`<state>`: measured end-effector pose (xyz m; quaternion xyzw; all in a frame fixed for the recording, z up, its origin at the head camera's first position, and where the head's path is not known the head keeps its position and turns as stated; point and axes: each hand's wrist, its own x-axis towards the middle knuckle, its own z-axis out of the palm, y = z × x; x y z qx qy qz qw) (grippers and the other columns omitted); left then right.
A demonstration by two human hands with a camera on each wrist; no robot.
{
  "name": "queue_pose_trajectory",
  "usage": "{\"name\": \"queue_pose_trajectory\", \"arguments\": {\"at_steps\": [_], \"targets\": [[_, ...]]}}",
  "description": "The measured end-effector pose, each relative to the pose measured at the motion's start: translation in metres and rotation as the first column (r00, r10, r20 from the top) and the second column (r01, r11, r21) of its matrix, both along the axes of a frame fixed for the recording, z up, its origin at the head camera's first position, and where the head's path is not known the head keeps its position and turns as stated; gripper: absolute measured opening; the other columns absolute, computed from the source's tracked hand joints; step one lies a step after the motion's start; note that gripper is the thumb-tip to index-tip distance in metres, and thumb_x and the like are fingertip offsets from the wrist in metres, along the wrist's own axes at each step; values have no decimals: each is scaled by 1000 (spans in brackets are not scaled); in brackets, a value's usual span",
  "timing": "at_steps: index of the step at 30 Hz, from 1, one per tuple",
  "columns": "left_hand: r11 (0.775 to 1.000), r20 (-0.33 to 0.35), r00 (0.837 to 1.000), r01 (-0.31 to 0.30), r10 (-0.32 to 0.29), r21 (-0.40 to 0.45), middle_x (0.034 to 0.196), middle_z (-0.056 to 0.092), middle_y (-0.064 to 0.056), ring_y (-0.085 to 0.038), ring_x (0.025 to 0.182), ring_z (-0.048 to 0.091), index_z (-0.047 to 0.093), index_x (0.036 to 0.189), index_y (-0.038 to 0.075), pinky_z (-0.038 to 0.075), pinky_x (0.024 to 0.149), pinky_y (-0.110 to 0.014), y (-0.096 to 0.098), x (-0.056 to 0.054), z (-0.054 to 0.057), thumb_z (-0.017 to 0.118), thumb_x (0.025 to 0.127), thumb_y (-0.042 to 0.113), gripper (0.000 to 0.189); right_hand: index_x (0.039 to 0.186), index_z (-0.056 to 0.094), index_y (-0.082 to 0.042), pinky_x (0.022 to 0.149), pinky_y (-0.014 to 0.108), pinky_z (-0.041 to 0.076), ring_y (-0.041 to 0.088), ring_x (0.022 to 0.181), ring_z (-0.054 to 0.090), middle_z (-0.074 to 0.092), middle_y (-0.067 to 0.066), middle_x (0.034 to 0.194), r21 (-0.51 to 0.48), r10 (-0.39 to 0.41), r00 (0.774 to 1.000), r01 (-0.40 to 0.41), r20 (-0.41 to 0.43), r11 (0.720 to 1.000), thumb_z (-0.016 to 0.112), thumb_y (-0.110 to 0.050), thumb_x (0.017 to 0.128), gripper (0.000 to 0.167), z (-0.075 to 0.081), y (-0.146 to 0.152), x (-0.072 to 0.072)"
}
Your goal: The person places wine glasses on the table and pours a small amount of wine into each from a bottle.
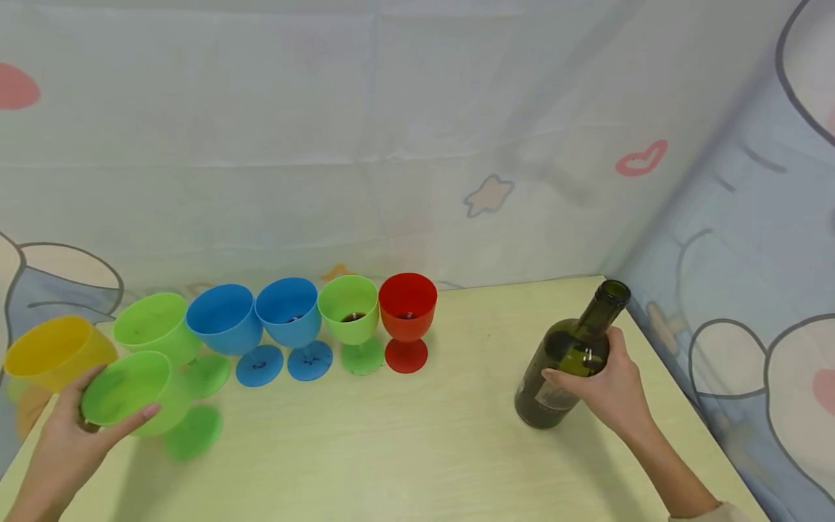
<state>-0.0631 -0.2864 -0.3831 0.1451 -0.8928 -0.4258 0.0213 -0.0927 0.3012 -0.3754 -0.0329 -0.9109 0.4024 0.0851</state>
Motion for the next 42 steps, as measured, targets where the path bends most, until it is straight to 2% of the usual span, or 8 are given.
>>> {"name": "queue_pose_trajectory", "arguments": {"at_steps": [5,7,20,26,31,36,40,42], "targets": [[999,6,999,41,-41,33,144,10,-30,-46,115,30,-4,146,9,43,77,-24,-10,-4,-1,65,84,35,97,130,24,2,63,17,41,36,98,48,41,23,118,-9,2,1000,-2,-1,1000,78,-22,73,82,-1,2,1],[998,8,999,53,-54,28,145,10,-30,-46,114,30,-4,146,8,38,67,-11,-13,-6,0,65,84,35,96,130,24,2,63,16,41,36,98,48,41,23,117,-12,4,1000,-4,-2,1000,78,-21,73,81,-1,2,2],[990,-43,993,109,-105,90,148,2,-24,-46,120,25,-8,146,16,32,67,-1,-25,-6,-4,63,87,25,93,130,22,2,64,16,40,33,100,46,39,22,119,-15,6,1000,-6,18,1000,77,-22,74,81,0,3,3],[993,-200,973,119,-115,7,150,11,-8,-16,130,22,1,147,18,23,84,3,-29,0,-9,66,84,14,91,129,23,2,64,17,40,32,99,46,40,22,119,-15,4,1000,-4,15,1000,76,-22,74,80,0,2,3],[999,-348,937,24,-31,-25,130,39,13,9,114,35,20,145,11,29,85,0,-39,5,-3,58,89,9,68,129,23,3,64,18,40,33,99,46,40,22,118,-13,-1,1000,1,17,1000,76,-22,75,80,1,1,4],[977,-409,892,-213,194,-2,109,45,24,11,99,41,37,137,8,32,82,-2,-52,-3,0,54,92,11,49,129,23,3,64,16,40,33,99,46,40,22,119,-15,3,1000,-3,12,1000,76,-22,75,80,0,2,4],[959,-454,856,-282,248,-8,116,43,18,6,105,39,36,138,14,32,87,-4,-82,-17,-18,60,87,8,56,129,23,3,64,16,41,33,99,46,40,22,119,-17,5,1000,-4,16,1000,76,-22,75,80,-1,3,3],[960,-443,868,-276,226,-53,130,39,8,-2,117,36,29,141,16,29,95,-8,-101,-24,-31,62,86,11,65,129,23,3,63,16,40,32,98,46,40,22,118,-16,5,1000,-5,17,1000,76,-22,75,80,-1,3,3]]}}
